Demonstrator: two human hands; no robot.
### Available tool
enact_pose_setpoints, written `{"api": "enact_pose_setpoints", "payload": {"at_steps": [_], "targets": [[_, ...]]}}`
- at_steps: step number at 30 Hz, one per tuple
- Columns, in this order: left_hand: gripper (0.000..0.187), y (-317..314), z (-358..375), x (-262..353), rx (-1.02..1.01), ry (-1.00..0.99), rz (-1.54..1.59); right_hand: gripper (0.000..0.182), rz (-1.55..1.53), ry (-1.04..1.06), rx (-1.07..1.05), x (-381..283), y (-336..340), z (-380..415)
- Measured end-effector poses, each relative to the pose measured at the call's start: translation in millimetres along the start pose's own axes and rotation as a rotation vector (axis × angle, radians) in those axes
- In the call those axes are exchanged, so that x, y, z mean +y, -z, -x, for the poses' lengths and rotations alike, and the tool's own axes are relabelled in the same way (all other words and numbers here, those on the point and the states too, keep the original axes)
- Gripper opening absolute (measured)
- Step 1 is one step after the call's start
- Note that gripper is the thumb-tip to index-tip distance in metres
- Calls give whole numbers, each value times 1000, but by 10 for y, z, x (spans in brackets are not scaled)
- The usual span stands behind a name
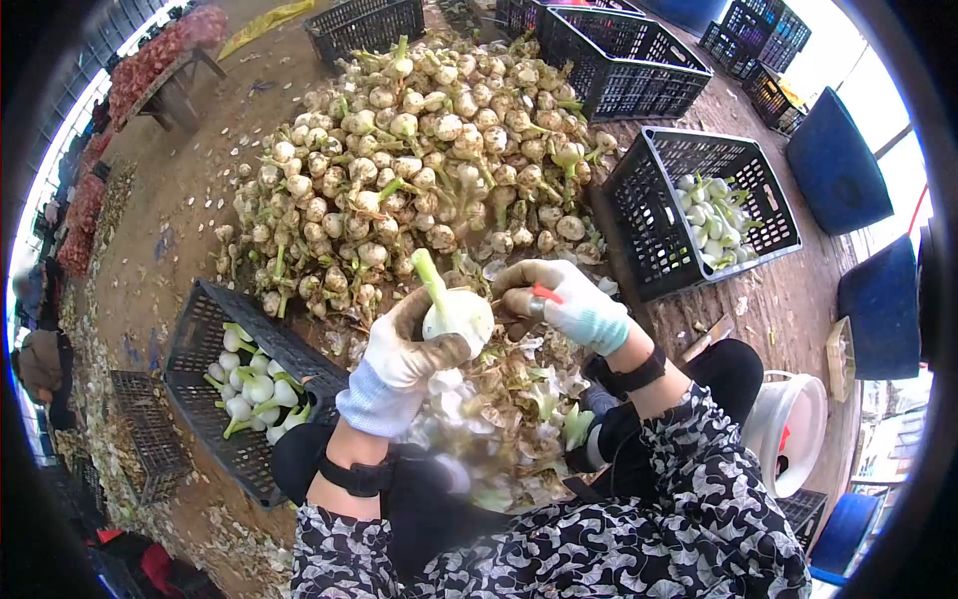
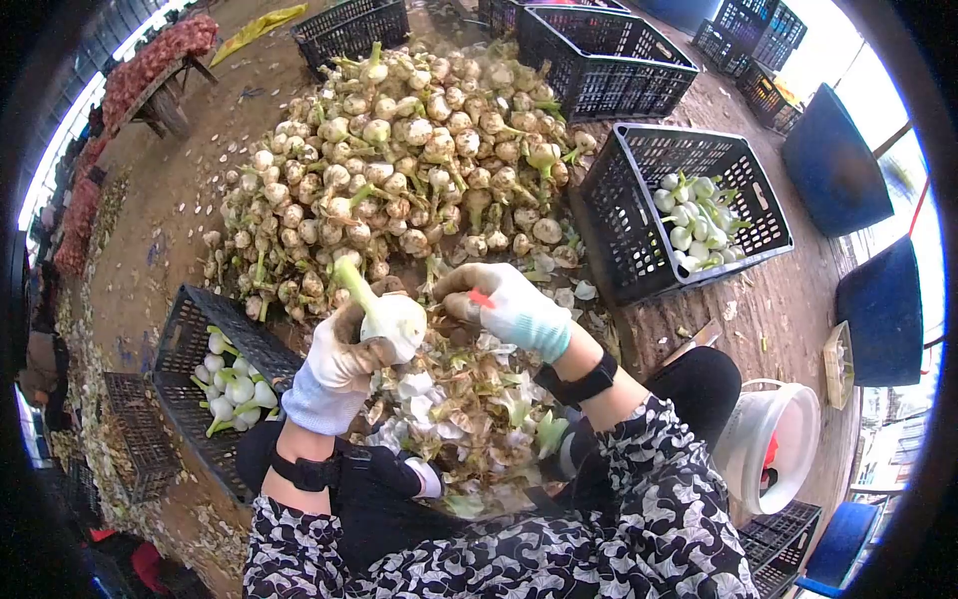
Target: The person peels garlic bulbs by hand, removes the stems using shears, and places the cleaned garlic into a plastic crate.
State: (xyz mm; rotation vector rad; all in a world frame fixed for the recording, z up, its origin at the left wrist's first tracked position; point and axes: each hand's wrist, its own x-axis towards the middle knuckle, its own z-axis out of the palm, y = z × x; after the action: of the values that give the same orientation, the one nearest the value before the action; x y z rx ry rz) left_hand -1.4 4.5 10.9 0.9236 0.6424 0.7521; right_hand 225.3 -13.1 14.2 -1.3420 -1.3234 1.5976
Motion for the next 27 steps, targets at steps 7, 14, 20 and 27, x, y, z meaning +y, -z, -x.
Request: {"api": "enact_pose_setpoints", "payload": {"at_steps": [7, 14, 20, 27], "targets": [[65, -122, -50, -31, 210, -35, -210, 12, 603, 367, 363, -125, -414, 127], [71, 0, 17, -19, -95, 125, 76, 23, -134, 17, 109, 264, -26, -139], [62, -47, -62, -98, 50, -128, 9, 34, -359, 264, 60, 158, -313, -90], [20, -16, -87, -8, 695, 99, 151, 25, 238, 732, 440, 155, -1078, -55]]}}
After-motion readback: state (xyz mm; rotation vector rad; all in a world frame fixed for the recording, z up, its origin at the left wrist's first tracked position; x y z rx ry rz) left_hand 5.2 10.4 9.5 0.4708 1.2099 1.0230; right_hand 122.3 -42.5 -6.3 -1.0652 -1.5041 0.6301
